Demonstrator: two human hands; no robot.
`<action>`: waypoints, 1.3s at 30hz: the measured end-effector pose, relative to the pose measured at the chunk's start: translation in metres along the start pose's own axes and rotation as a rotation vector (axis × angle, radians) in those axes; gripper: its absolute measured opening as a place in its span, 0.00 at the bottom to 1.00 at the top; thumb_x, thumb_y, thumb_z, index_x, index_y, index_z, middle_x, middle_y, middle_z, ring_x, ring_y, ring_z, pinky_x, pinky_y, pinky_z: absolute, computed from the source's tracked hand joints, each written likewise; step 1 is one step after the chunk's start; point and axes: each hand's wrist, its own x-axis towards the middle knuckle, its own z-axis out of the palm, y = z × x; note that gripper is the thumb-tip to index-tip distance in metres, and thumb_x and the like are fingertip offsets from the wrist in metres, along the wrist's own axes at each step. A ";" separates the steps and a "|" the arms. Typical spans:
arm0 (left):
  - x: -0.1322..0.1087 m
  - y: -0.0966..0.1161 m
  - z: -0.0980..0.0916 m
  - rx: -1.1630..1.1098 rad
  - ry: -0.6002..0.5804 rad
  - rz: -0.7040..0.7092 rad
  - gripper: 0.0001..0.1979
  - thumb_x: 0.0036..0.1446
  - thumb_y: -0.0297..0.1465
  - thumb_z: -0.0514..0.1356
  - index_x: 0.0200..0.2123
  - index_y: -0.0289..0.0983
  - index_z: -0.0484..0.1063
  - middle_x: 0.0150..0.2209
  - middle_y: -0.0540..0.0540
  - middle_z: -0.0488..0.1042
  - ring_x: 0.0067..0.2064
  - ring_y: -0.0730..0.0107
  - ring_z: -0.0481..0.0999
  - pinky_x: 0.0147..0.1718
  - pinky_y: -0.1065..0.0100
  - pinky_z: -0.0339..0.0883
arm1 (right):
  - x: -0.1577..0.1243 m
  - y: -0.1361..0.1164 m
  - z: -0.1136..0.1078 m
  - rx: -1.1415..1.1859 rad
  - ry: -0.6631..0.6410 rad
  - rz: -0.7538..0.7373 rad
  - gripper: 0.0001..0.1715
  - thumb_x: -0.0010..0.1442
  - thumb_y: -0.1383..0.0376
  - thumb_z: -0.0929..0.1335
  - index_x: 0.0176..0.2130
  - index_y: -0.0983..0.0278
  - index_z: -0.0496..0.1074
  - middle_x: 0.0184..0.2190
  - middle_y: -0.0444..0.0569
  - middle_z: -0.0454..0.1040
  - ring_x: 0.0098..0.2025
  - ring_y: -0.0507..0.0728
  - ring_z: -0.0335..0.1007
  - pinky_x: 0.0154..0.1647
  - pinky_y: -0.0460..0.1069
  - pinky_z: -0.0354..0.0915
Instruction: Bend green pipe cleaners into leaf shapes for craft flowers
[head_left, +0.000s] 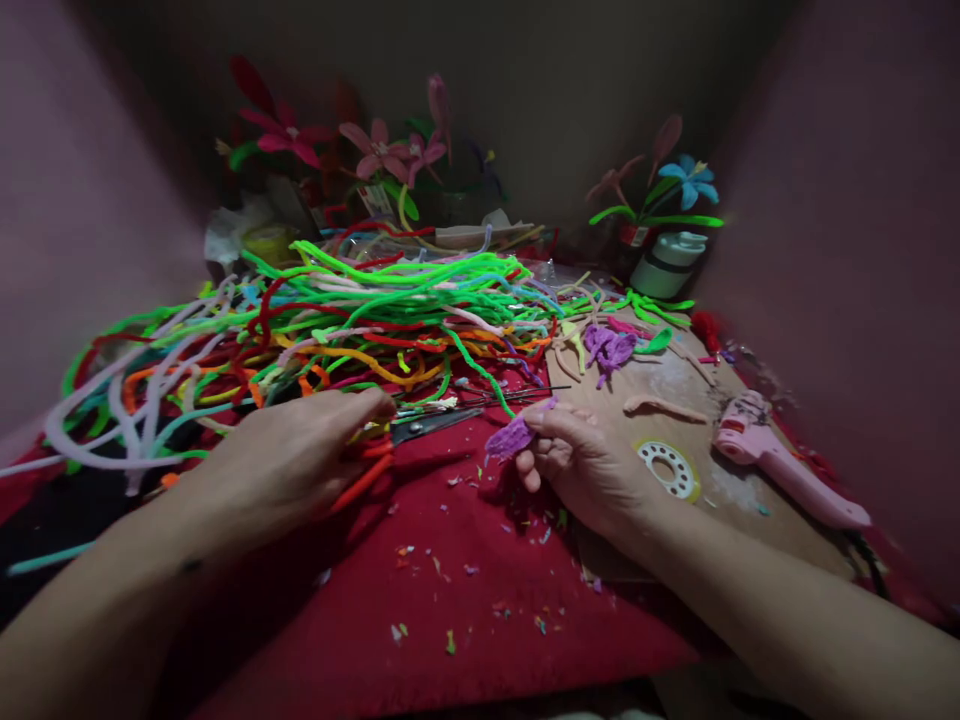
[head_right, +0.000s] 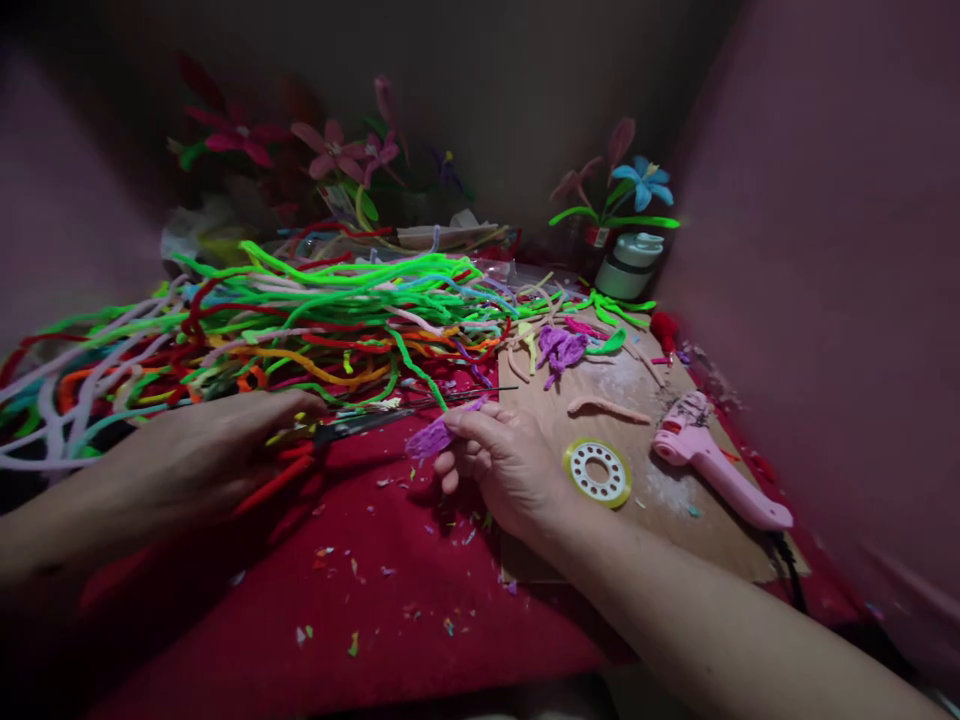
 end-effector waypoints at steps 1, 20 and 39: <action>0.000 -0.002 -0.002 0.040 -0.072 0.005 0.09 0.50 0.31 0.57 0.37 0.40 0.71 0.28 0.50 0.74 0.26 0.70 0.71 0.22 0.73 0.59 | 0.000 0.000 0.000 0.002 0.006 0.002 0.07 0.45 0.67 0.71 0.24 0.67 0.68 0.16 0.41 0.67 0.18 0.50 0.67 0.14 0.43 0.60; 0.002 0.045 0.012 0.302 -0.246 0.002 0.22 0.50 0.21 0.49 0.50 0.32 0.64 0.35 0.39 0.69 0.36 0.58 0.70 0.26 0.63 0.68 | 0.001 -0.005 0.003 0.224 0.070 0.038 0.01 0.44 0.72 0.70 0.23 0.69 0.73 0.19 0.44 0.72 0.22 0.51 0.70 0.22 0.45 0.68; 0.000 0.048 0.016 0.457 -0.223 0.050 0.21 0.52 0.17 0.45 0.48 0.29 0.66 0.33 0.40 0.68 0.34 0.60 0.70 0.29 0.62 0.71 | 0.001 -0.009 0.005 0.291 0.114 0.226 0.04 0.45 0.73 0.68 0.21 0.67 0.70 0.18 0.44 0.72 0.22 0.51 0.69 0.25 0.46 0.66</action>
